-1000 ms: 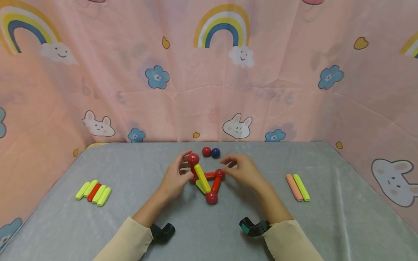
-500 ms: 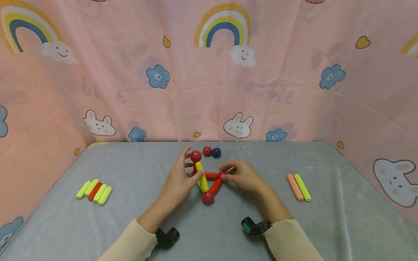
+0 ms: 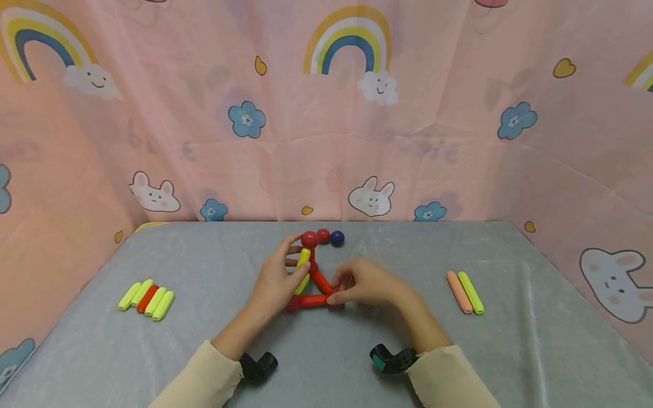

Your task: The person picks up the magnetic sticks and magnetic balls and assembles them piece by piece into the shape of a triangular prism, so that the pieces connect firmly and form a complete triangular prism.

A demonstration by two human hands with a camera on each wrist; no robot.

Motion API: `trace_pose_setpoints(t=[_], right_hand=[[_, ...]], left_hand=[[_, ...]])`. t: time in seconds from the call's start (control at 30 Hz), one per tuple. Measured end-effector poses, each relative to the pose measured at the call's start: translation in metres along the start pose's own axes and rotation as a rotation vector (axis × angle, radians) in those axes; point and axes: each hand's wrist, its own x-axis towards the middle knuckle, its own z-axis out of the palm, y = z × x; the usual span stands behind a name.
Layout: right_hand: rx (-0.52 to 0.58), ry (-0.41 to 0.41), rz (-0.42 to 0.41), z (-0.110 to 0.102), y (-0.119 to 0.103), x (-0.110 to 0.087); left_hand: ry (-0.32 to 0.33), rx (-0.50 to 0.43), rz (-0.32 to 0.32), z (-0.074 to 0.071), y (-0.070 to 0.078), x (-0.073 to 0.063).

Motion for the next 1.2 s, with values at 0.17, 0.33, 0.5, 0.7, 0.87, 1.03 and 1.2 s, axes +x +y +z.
trace_pose_setpoints(t=[0.17,0.33,0.5,0.7,0.87,1.03,1.2], right_hand=[[0.034,-0.039,-0.041,0.002,-0.005,0.000],[0.046,0.018,-0.019,-0.005,0.003,-0.005],[-0.001,0.177,0.045,-0.017,0.020,-0.022],[-0.112,0.381,0.195,-0.034,0.040,-0.061],[-0.262,0.499,0.344,-0.048,0.055,-0.091],[-0.364,0.475,0.452,-0.056,0.069,-0.105],[-0.433,0.493,0.516,-0.054,0.076,-0.107]], left_hand=[[-0.024,-0.018,-0.013,-0.002,-0.005,0.003],[-0.100,-0.011,-0.022,-0.009,-0.010,0.006],[-0.261,0.020,-0.008,-0.027,-0.015,0.010],[-0.384,0.063,0.086,-0.046,-0.022,0.011],[-0.388,0.089,0.183,-0.049,-0.025,0.009],[-0.389,0.062,0.208,-0.050,-0.030,0.008],[-0.369,0.013,0.223,-0.046,-0.039,0.006]])
